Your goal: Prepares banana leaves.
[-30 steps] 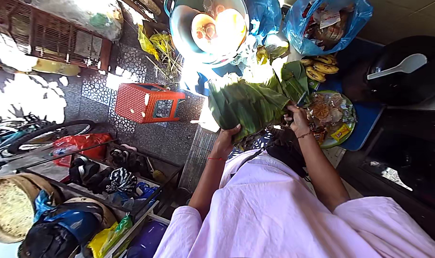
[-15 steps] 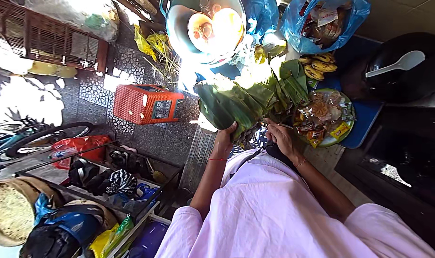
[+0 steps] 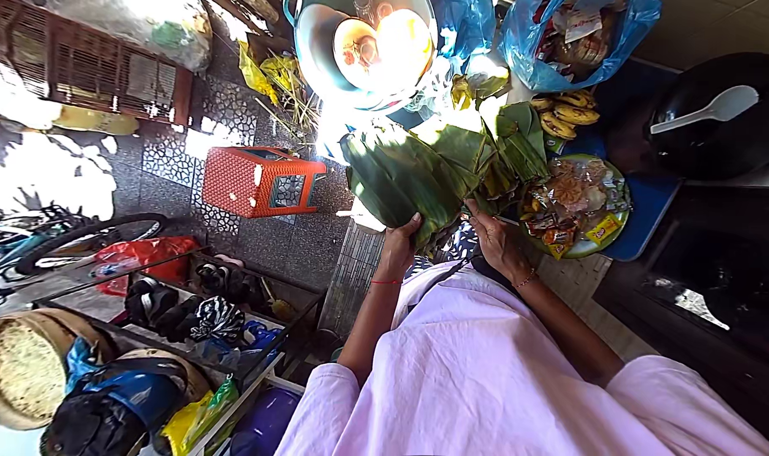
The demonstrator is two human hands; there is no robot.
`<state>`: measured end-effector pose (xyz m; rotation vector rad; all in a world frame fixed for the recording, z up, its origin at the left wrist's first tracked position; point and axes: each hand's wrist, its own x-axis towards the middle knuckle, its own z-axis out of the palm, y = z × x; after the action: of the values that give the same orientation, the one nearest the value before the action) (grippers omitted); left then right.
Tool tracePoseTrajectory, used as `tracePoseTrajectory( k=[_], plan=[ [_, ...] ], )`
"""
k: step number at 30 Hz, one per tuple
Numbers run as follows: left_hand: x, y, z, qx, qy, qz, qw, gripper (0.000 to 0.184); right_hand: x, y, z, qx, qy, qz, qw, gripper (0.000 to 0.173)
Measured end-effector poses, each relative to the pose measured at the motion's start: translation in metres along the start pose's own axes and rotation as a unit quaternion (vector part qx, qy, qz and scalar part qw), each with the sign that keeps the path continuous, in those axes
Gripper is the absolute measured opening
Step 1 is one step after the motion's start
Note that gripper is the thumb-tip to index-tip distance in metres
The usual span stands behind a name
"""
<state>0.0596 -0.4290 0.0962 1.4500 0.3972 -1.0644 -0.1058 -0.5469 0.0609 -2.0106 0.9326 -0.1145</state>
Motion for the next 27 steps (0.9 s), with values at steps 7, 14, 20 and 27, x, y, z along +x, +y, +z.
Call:
tracePoseTrajectory(
  k=[7,14,20,27],
  plan=[
    [0.005,0.004,-0.002,0.011,0.012,-0.015,1.0,0.022,0.003,0.022,0.0,-0.07,-0.013,-0.056,0.996,0.045],
    [0.007,0.016,-0.016,0.021,0.017,0.0,1.0,0.015,0.0,0.062,-0.023,-0.065,-0.079,0.021,0.995,0.05],
    [0.001,0.015,-0.012,0.032,-0.009,-0.016,0.999,0.015,0.017,0.036,-0.008,-0.026,0.067,-0.102,0.992,0.06],
    [-0.023,0.029,-0.022,0.039,-0.024,-0.042,0.998,0.015,0.042,0.04,0.01,0.021,0.063,-0.114,0.991,0.02]
  ],
)
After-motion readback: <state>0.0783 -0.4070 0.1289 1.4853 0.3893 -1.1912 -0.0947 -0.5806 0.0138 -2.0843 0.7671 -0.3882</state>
